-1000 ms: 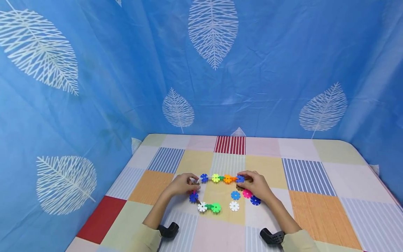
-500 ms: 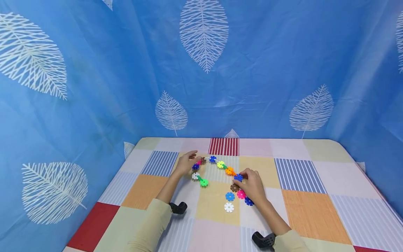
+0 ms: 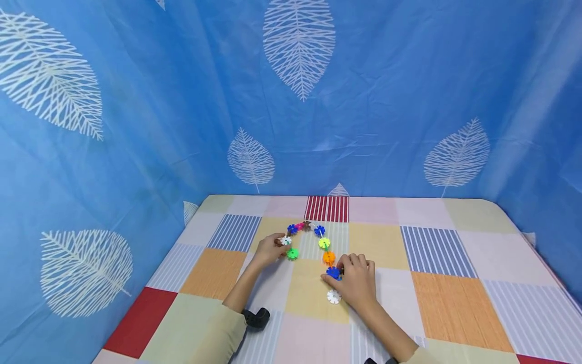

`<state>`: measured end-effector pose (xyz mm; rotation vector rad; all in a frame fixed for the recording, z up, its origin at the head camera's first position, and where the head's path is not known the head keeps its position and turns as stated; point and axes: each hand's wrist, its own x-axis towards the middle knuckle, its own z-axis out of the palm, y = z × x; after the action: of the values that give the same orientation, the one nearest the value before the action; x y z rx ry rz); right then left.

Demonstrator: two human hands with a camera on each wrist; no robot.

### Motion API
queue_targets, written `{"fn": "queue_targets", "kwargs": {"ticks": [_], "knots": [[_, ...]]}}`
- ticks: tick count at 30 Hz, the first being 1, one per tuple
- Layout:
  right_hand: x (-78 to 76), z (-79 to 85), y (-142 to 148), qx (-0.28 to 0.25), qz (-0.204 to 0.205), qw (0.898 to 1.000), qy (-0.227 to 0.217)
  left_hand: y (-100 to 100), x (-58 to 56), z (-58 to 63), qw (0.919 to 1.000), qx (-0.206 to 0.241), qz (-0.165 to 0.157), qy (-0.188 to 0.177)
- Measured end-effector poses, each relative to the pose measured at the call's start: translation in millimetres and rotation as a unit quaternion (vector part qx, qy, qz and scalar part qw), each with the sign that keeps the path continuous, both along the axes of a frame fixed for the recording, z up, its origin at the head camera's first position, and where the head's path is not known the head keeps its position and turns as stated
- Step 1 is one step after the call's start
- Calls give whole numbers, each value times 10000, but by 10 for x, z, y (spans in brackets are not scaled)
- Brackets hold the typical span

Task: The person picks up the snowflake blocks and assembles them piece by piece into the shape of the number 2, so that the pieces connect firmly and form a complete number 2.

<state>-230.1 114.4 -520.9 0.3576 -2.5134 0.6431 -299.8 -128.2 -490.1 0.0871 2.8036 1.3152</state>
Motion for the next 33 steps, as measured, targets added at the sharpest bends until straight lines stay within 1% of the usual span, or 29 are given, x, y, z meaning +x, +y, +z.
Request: {"fn": "queue_targets", "kwargs": {"ticks": [3,5,9,11,13,15,18,20,22,24,26,28,29,30,31,32,33], "knots": [[147,16,-101,33,51,10000,-41,52,-69,0,10000,74,9,41],[226,23,-187,-79,185,9998,-36,58,-99,1,9997,233,14,65],[347,15,-324,-227,635,9977,75,58,-126,-5,9979,631,66,137],[388,0,-375,-184,880,9959,99,54,-137,-23,9963,835,120,151],[412,-12,-417,-104,1123,9936,67,48,-141,-33,9952,949,159,146],[423,-19,-453,-12,1330,9911,26,40,-140,-39,9955,920,153,182],[430,-24,-499,89,1589,9872,-24,25,-126,-35,9969,752,64,244],[437,-29,-528,169,1675,9857,-50,-5,-108,-35,9974,662,10,272],[441,-32,-542,212,1729,9847,-38,-41,-77,-33,9976,643,48,254],[433,-27,-531,172,1731,9848,7,-89,-32,-34,9976,585,177,325],[399,-11,-478,24,1683,9857,48,-138,36,-22,9967,536,382,486],[326,6,-377,-223,1465,9889,100,-187,116,-6,9952,504,483,679],[276,18,-309,-387,1284,9909,92,-209,158,3,9948,521,462,739],[218,30,-234,-532,1067,9928,77,-227,204,18,9952,571,387,695],[160,37,-154,-648,812,9946,31,-242,249,35,9960,701,209,515],[105,44,-74,-756,576,9955,-34,-256,292,48,9960,857,-41,231],[52,46,3,-815,376,9959,-132,-267,332,58,9942,1011,-338,-130]]}}
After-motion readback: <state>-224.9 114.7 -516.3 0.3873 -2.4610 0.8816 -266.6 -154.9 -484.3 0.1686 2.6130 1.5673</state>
